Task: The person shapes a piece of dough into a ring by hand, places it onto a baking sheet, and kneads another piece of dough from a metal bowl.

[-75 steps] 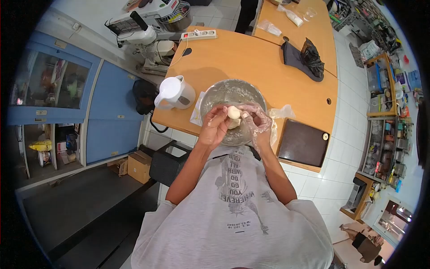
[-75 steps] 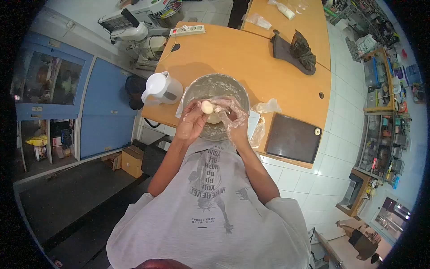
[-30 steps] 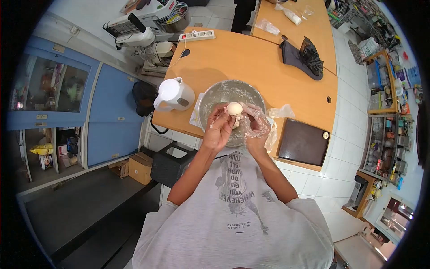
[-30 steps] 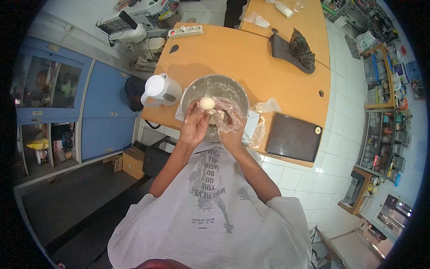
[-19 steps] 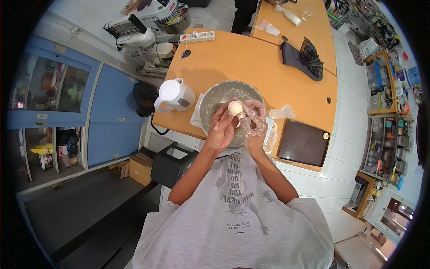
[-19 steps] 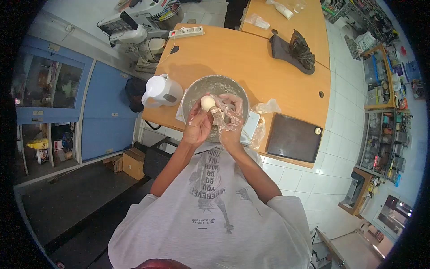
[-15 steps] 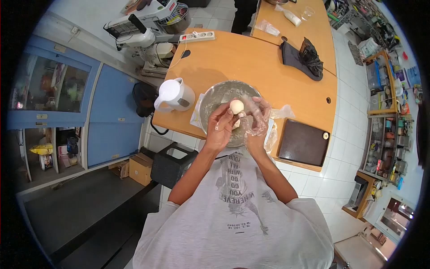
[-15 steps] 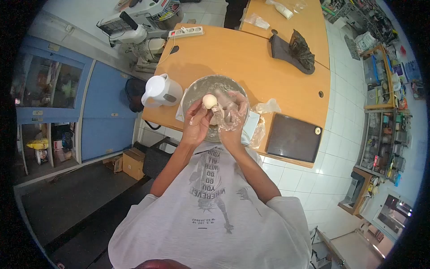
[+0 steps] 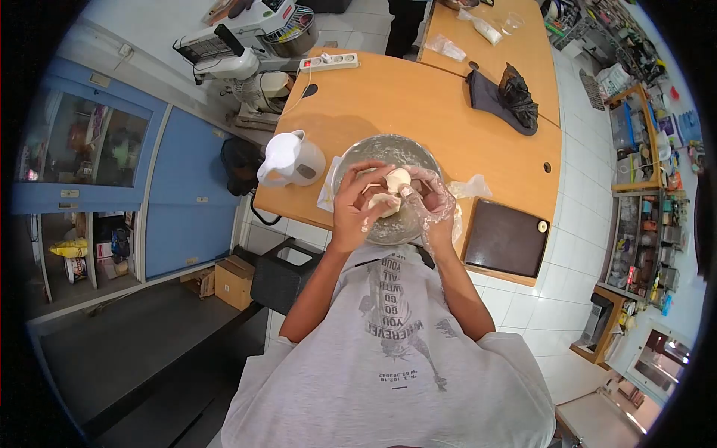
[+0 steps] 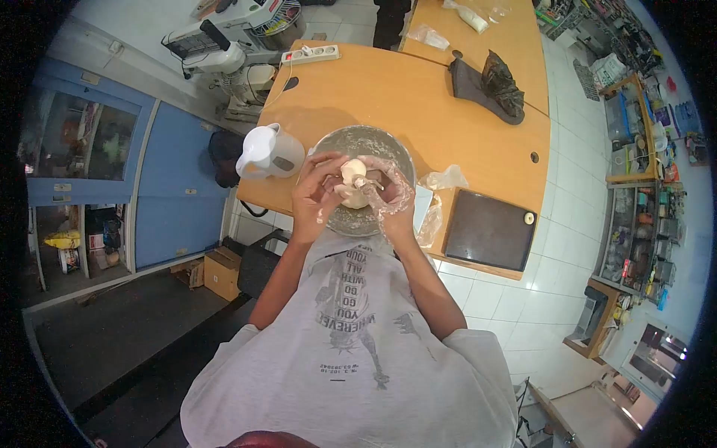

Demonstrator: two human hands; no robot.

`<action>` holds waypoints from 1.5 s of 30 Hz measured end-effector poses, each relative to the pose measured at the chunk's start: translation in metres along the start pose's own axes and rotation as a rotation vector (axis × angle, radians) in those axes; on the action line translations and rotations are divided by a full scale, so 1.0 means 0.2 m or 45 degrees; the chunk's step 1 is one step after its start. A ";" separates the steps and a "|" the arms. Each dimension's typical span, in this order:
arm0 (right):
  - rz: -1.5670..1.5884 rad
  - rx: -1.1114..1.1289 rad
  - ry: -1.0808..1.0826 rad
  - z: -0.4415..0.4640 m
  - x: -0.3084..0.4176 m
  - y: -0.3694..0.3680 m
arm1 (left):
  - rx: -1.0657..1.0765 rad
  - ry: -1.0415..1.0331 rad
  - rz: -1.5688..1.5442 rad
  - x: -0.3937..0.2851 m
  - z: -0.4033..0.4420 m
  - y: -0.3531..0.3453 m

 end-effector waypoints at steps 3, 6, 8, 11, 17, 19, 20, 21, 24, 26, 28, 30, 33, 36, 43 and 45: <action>0.088 -0.040 -0.118 -0.01 -0.03 0.01 | -0.013 0.007 -0.025 -0.02 0.00 -0.01; 0.111 -0.043 -0.198 -0.01 -0.06 0.02 | 0.092 -0.124 0.141 0.01 0.01 0.04; 0.093 -0.040 -0.223 -0.02 -0.07 0.02 | 0.086 -0.181 0.280 0.03 0.01 0.08; 0.140 -0.013 -0.250 -0.02 -0.07 0.00 | 0.030 -0.097 0.140 0.03 0.03 0.08; 0.075 0.028 -0.029 -0.01 0.03 -0.03 | -0.152 0.573 -0.445 0.21 -0.01 0.05; -0.032 0.053 0.052 -0.01 0.03 -0.02 | -0.118 0.507 -0.465 0.19 -0.02 0.03; -0.033 0.050 0.052 -0.01 0.02 -0.01 | -0.083 0.442 -0.484 0.17 -0.02 0.02; -0.004 0.025 -0.003 0.00 0.01 0.00 | -0.081 0.444 -0.484 0.17 -0.03 0.01; 0.034 0.009 -0.116 0.00 -0.02 0.01 | -0.041 0.292 -0.217 0.13 -0.03 0.01; 0.041 0.018 -0.171 0.00 -0.05 0.01 | 0.006 0.137 -0.099 0.16 -0.01 0.06; 0.086 0.005 -0.173 0.00 -0.06 0.02 | 0.033 0.150 -0.118 0.21 -0.01 0.09; 0.076 0.009 -0.159 0.00 -0.05 0.01 | 0.062 0.163 -0.135 0.25 -0.01 0.10; 0.087 0.003 -0.158 0.00 -0.05 0.01 | 0.089 0.137 -0.208 0.23 0.00 0.07; 0.102 -0.009 -0.171 0.00 -0.04 0.01 | -0.018 0.311 -0.331 0.11 0.00 0.00; 0.017 0.084 -0.001 -0.01 0.01 0.01 | -0.050 0.646 -0.603 0.31 -0.03 0.05; 0.015 0.094 0.034 -0.01 0.02 0.00 | -0.024 0.663 -0.720 0.34 -0.04 0.05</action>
Point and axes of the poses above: each hand's wrist, its own z-axis towards the middle knuckle, its own y-axis out of the back of the hand, x = y × z, the point moved 8 cm from there along z, towards the middle knuckle, and after that the axes turned 14 degrees about -x, right-handed, at the moved point
